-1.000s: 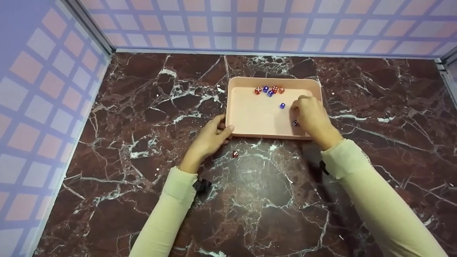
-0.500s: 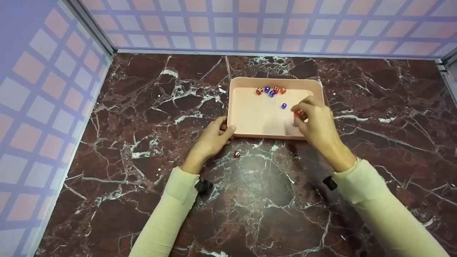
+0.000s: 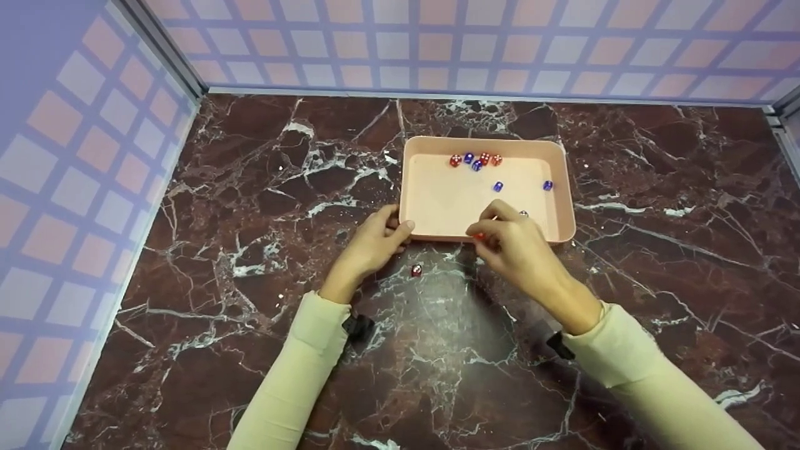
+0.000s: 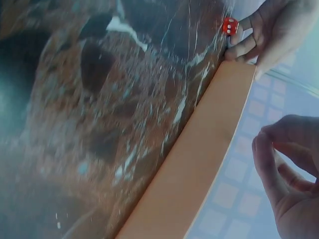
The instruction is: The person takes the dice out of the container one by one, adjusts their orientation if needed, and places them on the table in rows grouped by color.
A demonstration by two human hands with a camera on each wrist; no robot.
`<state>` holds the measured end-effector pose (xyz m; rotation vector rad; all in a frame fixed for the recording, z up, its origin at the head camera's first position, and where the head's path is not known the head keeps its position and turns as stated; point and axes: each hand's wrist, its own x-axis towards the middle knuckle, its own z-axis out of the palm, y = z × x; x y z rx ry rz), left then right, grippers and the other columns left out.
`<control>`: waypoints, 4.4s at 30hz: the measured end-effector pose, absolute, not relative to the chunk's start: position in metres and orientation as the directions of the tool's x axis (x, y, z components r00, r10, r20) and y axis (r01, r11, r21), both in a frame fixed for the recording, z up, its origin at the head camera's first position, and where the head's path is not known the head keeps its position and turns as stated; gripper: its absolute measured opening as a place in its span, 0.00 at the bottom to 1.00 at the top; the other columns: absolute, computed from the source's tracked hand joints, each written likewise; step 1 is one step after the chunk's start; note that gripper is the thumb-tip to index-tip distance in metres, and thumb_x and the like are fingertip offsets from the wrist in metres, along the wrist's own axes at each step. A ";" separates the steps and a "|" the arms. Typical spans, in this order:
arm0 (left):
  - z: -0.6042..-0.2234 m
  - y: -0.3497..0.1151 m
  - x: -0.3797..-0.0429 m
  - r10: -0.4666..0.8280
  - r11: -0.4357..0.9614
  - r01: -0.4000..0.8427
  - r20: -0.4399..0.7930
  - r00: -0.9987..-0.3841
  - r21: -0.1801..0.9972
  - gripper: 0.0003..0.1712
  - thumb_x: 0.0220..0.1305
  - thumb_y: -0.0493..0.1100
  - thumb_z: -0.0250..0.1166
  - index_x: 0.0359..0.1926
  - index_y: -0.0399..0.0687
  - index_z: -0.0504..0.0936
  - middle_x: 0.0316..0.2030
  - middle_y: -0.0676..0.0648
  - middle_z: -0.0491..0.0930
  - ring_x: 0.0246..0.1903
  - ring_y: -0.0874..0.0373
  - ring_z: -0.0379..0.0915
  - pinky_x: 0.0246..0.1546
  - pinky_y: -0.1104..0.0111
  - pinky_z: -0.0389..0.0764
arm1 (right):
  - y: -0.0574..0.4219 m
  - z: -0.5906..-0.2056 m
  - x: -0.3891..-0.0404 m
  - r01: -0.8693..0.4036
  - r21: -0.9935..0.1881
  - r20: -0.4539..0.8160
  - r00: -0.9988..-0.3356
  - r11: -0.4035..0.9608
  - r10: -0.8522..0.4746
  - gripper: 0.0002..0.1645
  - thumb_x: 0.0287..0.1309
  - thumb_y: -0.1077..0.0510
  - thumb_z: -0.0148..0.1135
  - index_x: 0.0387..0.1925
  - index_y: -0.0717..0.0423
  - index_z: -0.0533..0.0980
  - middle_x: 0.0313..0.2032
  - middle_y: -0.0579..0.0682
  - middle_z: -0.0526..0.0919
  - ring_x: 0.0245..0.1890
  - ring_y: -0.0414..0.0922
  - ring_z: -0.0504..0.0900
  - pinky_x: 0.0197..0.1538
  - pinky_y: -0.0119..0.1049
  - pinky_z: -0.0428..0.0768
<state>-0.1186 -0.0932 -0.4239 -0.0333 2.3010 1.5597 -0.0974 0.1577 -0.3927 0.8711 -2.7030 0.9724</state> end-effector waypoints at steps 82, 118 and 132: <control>-0.427 -0.100 -0.113 0.172 0.369 -0.211 -0.290 -0.941 0.905 0.40 0.80 0.42 0.61 0.84 0.42 0.54 0.54 0.34 0.78 0.46 0.45 0.84 0.48 0.62 0.93 | 0.141 -0.390 -0.114 -0.610 -0.566 0.170 -0.745 0.555 -0.645 0.18 0.58 0.72 0.72 0.51 0.63 0.84 0.42 0.58 0.88 0.38 0.52 0.87 0.45 0.43 0.92; -0.428 -0.098 -0.121 0.171 0.289 -0.267 -0.324 -0.931 0.919 0.39 0.78 0.42 0.64 0.82 0.46 0.59 0.53 0.35 0.77 0.46 0.47 0.84 0.47 0.63 0.93 | 0.197 -0.410 -0.208 -0.412 -0.607 0.170 -0.903 0.680 -0.395 0.30 0.57 0.69 0.72 0.62 0.69 0.78 0.62 0.66 0.78 0.58 0.66 0.77 0.62 0.60 0.82; -0.427 -0.103 -0.123 0.168 0.278 -0.294 -0.348 -0.922 0.914 0.39 0.77 0.41 0.65 0.82 0.47 0.60 0.52 0.36 0.75 0.45 0.48 0.84 0.48 0.63 0.93 | 0.182 -0.412 -0.225 -0.366 -0.517 0.081 -0.921 0.774 -0.382 0.31 0.66 0.63 0.66 0.70 0.52 0.77 0.64 0.58 0.77 0.63 0.60 0.75 0.61 0.68 0.80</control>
